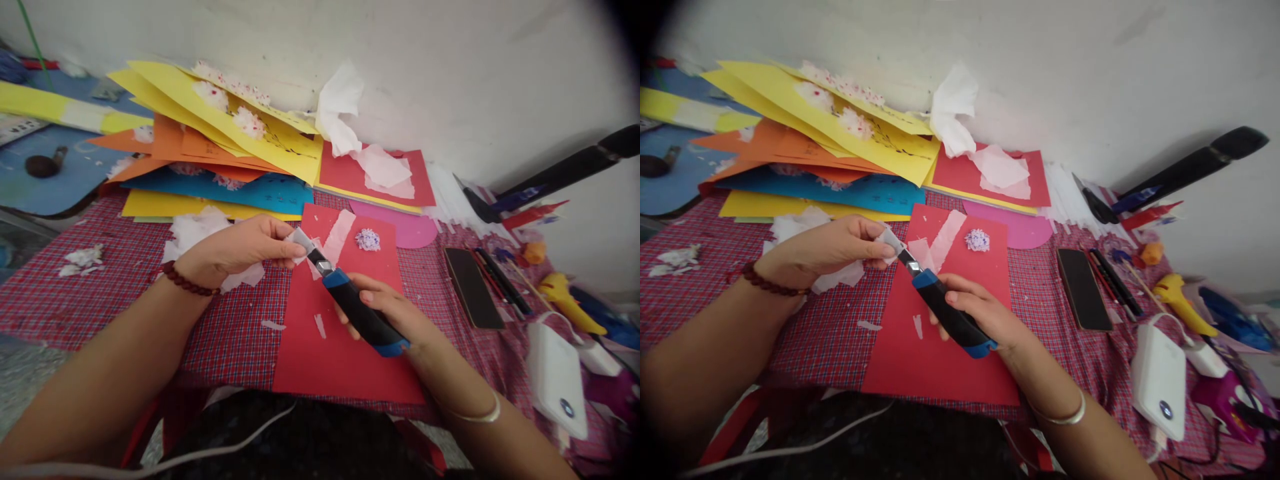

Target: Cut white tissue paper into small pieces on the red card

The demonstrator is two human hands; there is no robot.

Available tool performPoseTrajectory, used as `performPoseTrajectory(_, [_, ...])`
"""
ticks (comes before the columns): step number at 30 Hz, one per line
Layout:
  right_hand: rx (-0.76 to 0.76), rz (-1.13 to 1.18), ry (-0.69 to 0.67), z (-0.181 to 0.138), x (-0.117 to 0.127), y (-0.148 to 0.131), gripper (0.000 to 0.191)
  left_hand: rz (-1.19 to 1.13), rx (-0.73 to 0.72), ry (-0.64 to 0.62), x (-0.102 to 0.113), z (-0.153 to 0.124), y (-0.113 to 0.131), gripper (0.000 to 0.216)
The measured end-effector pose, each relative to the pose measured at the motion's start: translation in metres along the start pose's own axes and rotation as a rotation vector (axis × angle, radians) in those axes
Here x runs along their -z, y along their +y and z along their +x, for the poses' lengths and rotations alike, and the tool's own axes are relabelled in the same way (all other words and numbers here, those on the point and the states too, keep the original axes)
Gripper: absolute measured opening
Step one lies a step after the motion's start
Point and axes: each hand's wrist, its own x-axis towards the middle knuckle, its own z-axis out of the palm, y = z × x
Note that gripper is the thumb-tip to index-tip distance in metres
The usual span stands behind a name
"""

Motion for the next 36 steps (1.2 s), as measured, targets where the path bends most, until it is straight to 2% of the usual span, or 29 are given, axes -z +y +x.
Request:
performPoseTrajectory(6, [-0.007,-0.007,-0.001,0.0,0.0,0.0,0.041,0.045,0.014,-0.028,0.001,-0.001,0.003,0.019])
performPoseTrajectory(14, [-0.012,-0.004,-0.011,-0.001,0.0,-0.001,0.044,0.076,0.038,-0.053,0.015,-0.004,0.0,0.018])
performPoseTrajectory(18, [0.037,-0.039,0.016,-0.001,0.004,-0.004,0.044,0.144,0.143,-0.033,0.018,-0.008,0.006,0.02])
performPoseTrajectory(20, [0.061,-0.149,0.042,-0.003,0.006,-0.008,0.04,0.203,0.183,-0.009,0.019,-0.01,0.009,0.021])
performPoseTrajectory(25, [0.228,-0.833,0.056,-0.006,0.0,-0.015,0.032,0.376,0.178,0.169,0.027,-0.009,0.008,0.026])
performPoseTrajectory(28, [0.287,-1.13,0.0,-0.006,-0.008,-0.014,0.037,0.692,0.103,0.448,0.032,-0.005,0.002,0.027])
performPoseTrajectory(31, [0.301,-1.261,-0.013,-0.005,-0.013,-0.011,0.037,1.021,-0.046,0.705,0.029,0.001,-0.004,0.019])
performPoseTrajectory(33, [0.313,-1.304,-0.01,-0.004,-0.014,-0.009,0.034,1.104,-0.159,0.72,0.02,0.005,-0.007,0.018])
performPoseTrajectory(36, [0.339,-1.341,-0.009,-0.003,-0.013,-0.007,0.03,1.078,-0.276,0.62,-0.001,0.01,-0.009,0.015])
